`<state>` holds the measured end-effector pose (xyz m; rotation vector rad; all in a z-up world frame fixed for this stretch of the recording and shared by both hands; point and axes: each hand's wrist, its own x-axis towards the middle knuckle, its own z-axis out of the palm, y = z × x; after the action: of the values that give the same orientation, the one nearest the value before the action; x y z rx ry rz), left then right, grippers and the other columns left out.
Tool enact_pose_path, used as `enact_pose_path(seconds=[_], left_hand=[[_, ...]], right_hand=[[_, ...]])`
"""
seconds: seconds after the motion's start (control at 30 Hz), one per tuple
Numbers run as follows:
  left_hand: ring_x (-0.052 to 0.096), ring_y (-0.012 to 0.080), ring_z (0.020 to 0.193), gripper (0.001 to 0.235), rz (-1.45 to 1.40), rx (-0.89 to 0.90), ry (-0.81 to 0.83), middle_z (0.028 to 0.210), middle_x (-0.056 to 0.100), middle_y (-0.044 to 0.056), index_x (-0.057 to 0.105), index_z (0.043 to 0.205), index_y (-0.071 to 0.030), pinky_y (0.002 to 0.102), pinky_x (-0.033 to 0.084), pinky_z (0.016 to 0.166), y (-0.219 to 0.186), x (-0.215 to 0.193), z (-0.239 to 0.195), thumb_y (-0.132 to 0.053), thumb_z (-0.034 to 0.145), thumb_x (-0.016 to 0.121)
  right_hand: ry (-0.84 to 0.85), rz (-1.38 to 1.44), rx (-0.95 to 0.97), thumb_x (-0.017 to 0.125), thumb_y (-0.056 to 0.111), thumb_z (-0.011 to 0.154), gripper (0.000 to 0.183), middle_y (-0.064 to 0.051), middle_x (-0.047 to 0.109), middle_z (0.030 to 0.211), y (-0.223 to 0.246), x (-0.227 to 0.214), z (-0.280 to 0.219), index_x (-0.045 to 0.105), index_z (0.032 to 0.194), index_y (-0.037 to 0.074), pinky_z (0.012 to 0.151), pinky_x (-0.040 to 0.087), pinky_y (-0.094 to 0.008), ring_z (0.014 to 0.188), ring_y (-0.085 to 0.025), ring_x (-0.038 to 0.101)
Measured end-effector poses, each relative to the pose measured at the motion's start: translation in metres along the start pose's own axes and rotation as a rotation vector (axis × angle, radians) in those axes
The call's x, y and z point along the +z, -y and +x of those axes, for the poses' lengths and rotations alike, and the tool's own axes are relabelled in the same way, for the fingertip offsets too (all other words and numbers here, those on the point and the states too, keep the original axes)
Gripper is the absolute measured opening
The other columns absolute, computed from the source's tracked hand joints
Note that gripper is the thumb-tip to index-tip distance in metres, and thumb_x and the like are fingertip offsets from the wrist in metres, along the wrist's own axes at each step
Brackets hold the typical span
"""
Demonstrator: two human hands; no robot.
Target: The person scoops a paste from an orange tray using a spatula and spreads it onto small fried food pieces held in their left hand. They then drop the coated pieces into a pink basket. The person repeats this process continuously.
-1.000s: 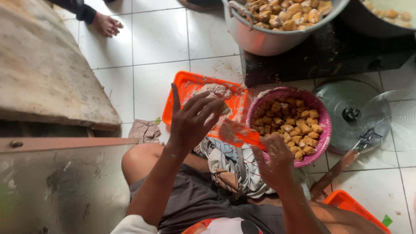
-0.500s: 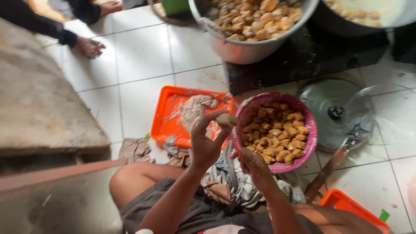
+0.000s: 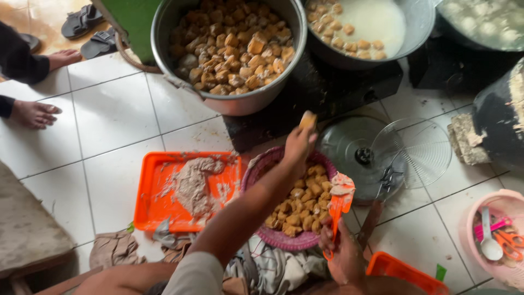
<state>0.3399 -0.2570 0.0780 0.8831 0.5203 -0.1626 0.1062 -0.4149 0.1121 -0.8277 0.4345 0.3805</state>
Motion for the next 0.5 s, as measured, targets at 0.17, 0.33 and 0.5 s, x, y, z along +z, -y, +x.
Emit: enact_pose_path(seconds=[0.17, 0.33, 0.5], left_hand=[[0.063, 0.0177, 0.121, 0.052, 0.289, 0.378, 0.135, 0.132, 0.066, 0.008, 0.049, 0.148, -0.013, 0.035, 0.051, 0.099, -0.078, 0.084, 0.049, -0.032, 0.102, 0.064], [0.077, 0.0229, 0.102, 0.037, 0.832, 0.645, 0.164, 0.111, 0.078, 0.015, 0.068, 0.127, -0.005, 0.035, 0.059, 0.091, -0.034, 0.009, 0.010, -0.028, 0.098, 0.061], [0.055, 0.0348, 0.125, 0.073, 1.705, -0.107, 0.335, 0.136, 0.053, 0.020, 0.041, 0.142, -0.005, 0.047, 0.050, 0.102, 0.074, -0.110, -0.063, -0.039, 0.088, 0.077]], right_hand=[[-0.019, -0.005, -0.013, 0.048, 0.037, 0.104, 0.040, -0.001, 0.042, 0.076, 0.012, 0.000, 0.010, 0.056, 0.110, -0.001, 0.049, 0.028, -0.026, 0.059, -0.011, 0.036], [0.004, 0.121, 0.051, 0.044, 0.042, 0.107, 0.043, -0.001, 0.043, 0.074, 0.012, -0.005, 0.011, 0.055, 0.108, 0.000, 0.050, 0.030, -0.026, 0.057, -0.010, 0.034], [0.112, 0.152, 0.039, 0.041, 0.043, 0.108, 0.046, -0.002, 0.046, 0.073, 0.008, -0.005, 0.008, 0.058, 0.107, 0.000, 0.050, 0.030, -0.027, 0.055, -0.010, 0.035]])
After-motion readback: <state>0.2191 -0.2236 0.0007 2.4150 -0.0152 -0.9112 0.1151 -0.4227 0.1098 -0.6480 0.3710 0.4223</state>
